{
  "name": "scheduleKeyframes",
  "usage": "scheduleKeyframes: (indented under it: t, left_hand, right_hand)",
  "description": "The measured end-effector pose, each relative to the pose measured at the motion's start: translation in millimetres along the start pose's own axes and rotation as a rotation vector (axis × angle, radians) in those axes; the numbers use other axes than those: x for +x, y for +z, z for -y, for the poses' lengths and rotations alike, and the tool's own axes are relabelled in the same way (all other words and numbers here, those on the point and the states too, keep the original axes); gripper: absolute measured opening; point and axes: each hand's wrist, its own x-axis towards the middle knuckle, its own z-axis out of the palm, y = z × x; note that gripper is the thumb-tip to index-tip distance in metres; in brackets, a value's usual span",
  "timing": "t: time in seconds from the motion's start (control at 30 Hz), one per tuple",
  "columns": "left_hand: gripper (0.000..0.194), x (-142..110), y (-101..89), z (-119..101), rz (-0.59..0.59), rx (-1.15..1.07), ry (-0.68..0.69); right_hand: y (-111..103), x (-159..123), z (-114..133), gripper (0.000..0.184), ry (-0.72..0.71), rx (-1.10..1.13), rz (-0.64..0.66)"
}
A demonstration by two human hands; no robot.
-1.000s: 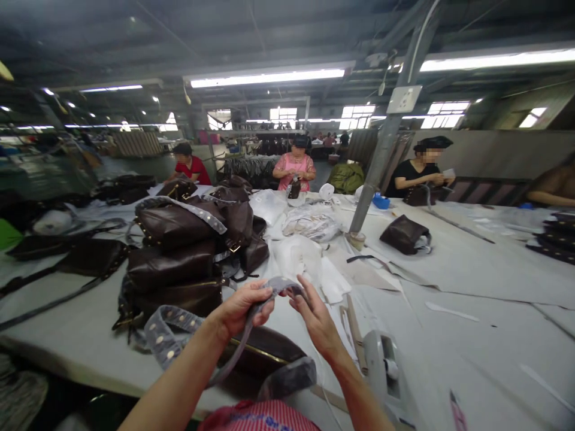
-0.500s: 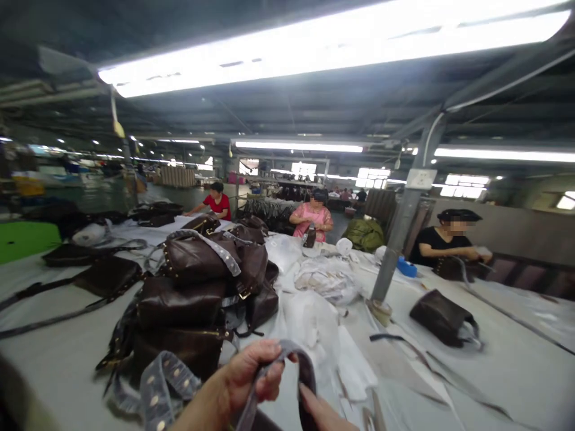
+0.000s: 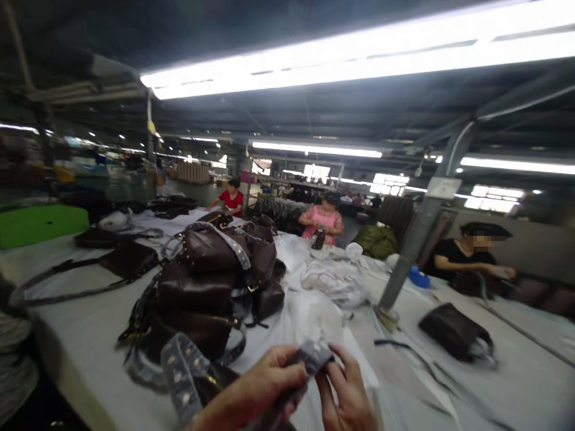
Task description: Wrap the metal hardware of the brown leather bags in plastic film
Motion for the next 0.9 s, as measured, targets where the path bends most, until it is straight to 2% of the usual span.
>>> scheduleKeyframes:
  t: [0.17, 0.3, 0.43, 0.53, 0.6, 0.73, 0.83, 0.9]
  left_hand:
    - [0.027, 2.6, 5.0, 3.6, 0.066, 0.083, 0.028]
    - [0.040, 4.9, 4.8, 7.1, 0.076, 0.164, 0.069]
    - [0.044, 10.2, -0.8, 5.6, 0.051, 0.075, 0.097]
    - [0.046, 15.1, -3.4, 6.3, 0.090, 0.010, 0.100]
    - [0.050, 17.7, -2.6, 9.8, 0.103, -0.045, 0.116]
    - [0.059, 24.1, 0.8, 21.4, 0.058, -0.120, 0.174]
    - [0.063, 29.2, 3.3, 29.2, 0.054, -0.034, 0.200]
    - [0.063, 30.2, 4.7, 31.2, 0.034, 0.046, 0.232]
  right_hand:
    - [6.0, -2.8, 13.1, 0.022, 0.027, -0.083, -0.086]
    - [10.6, -1.9, 13.5, 0.024, 0.053, 0.044, -0.163]
    - [12.5, -1.0, 12.4, 0.017, 0.024, 0.099, -0.180]
    - [9.2, 1.4, 13.4, 0.011, 0.025, 0.029, -0.290]
    - [5.7, 4.1, 15.6, 0.011, 0.072, 0.054, -0.336]
    - [2.0, 11.1, 21.1, 0.015, 0.213, 0.281, -0.351]
    - [3.3, 15.7, 22.5, 0.018, 0.333, 0.373, -0.369]
    - [4.2, 17.0, 21.8, 0.019, 0.361, 0.388, -0.368]
